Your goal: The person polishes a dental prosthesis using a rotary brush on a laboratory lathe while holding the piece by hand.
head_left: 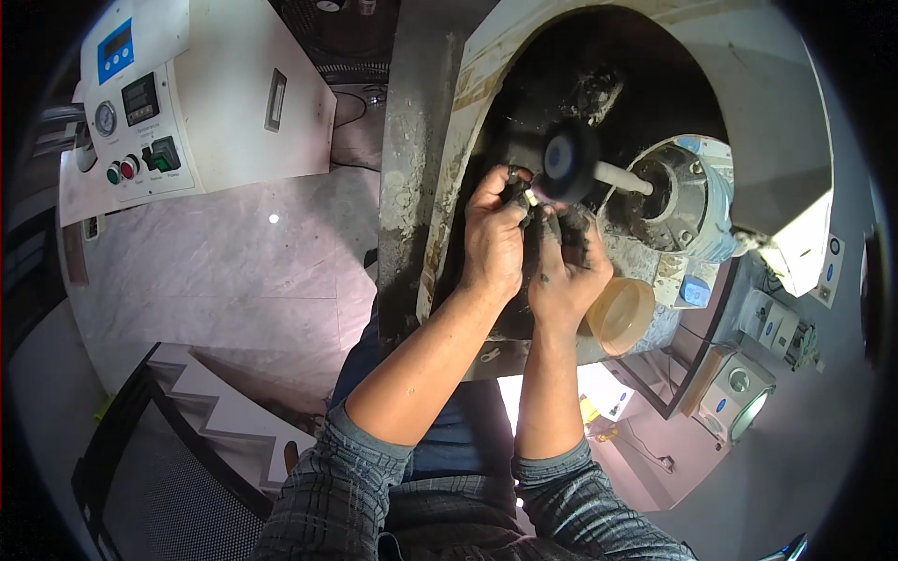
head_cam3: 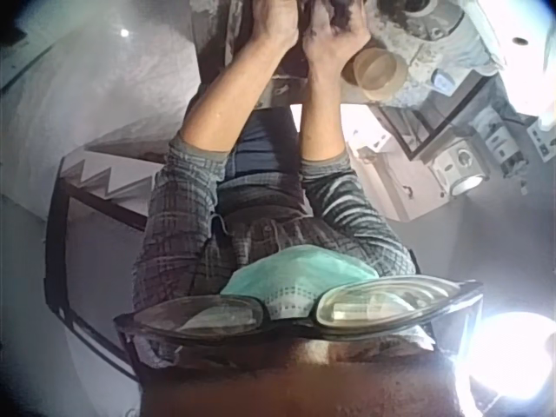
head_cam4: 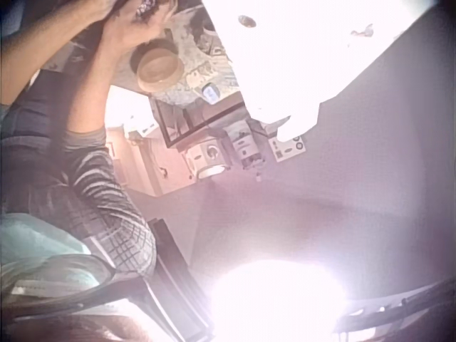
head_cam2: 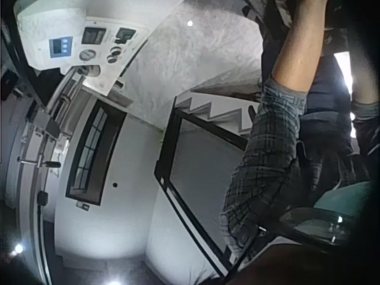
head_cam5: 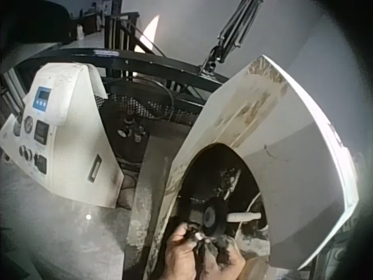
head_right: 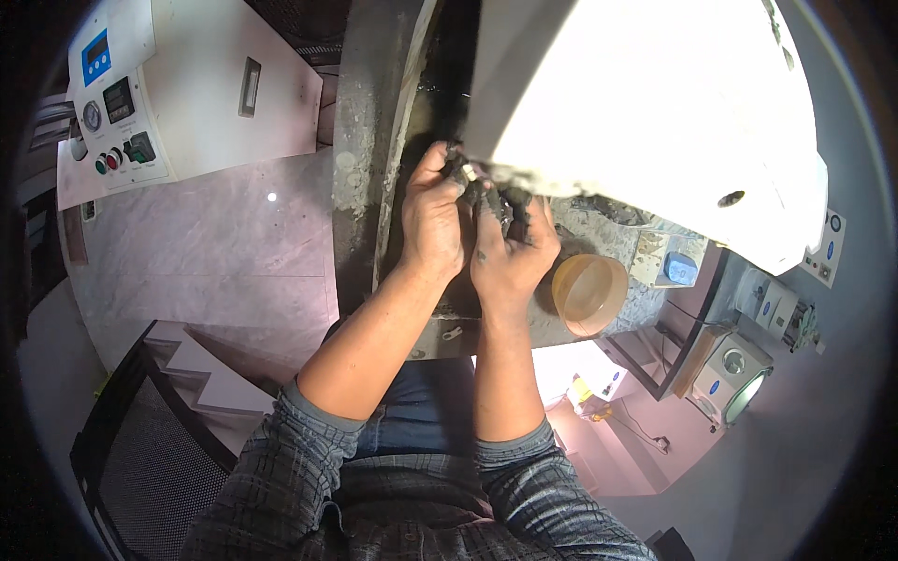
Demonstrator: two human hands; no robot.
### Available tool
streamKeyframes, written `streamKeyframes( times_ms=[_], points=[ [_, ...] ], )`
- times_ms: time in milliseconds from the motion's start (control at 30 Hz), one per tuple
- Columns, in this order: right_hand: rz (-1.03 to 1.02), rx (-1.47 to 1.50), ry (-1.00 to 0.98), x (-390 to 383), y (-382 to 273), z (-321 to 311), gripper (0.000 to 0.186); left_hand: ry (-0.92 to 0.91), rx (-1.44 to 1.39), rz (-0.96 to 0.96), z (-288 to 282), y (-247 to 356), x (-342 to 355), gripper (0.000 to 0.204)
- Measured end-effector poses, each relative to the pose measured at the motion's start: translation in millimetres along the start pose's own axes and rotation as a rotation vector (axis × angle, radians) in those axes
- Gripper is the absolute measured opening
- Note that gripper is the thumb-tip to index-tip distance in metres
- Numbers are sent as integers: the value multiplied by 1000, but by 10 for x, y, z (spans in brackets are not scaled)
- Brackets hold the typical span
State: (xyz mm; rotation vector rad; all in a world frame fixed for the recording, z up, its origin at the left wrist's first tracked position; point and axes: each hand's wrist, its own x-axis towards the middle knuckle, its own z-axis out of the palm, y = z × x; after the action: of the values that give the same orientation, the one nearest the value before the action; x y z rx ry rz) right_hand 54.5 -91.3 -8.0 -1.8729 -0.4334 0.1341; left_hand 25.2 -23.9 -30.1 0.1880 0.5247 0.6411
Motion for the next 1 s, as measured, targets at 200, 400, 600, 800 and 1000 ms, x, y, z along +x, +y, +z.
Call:
streamKeyframes(
  times_ms=[200, 400, 600, 800, 1000],
  points=[
    [140, 33, -36, 164, -89, 64, 14, 16, 151, 89, 130, 73, 178, 29],
    [109, 22, -78, 97, -72, 45, 17, 40, 113, 37, 34, 35, 99, 28],
    [113, 46, -47, 151, -52, 55, 16, 69, 119, 51, 130, 54, 139, 27],
    [-25, 16, -8, 7, 62, -35, 14, 34, 125, 14, 29, -7, -19, 27],
    [139, 35, -73, 191, -38, 70, 15, 55, 164, 87, 133, 78, 206, 27]
  ],
)
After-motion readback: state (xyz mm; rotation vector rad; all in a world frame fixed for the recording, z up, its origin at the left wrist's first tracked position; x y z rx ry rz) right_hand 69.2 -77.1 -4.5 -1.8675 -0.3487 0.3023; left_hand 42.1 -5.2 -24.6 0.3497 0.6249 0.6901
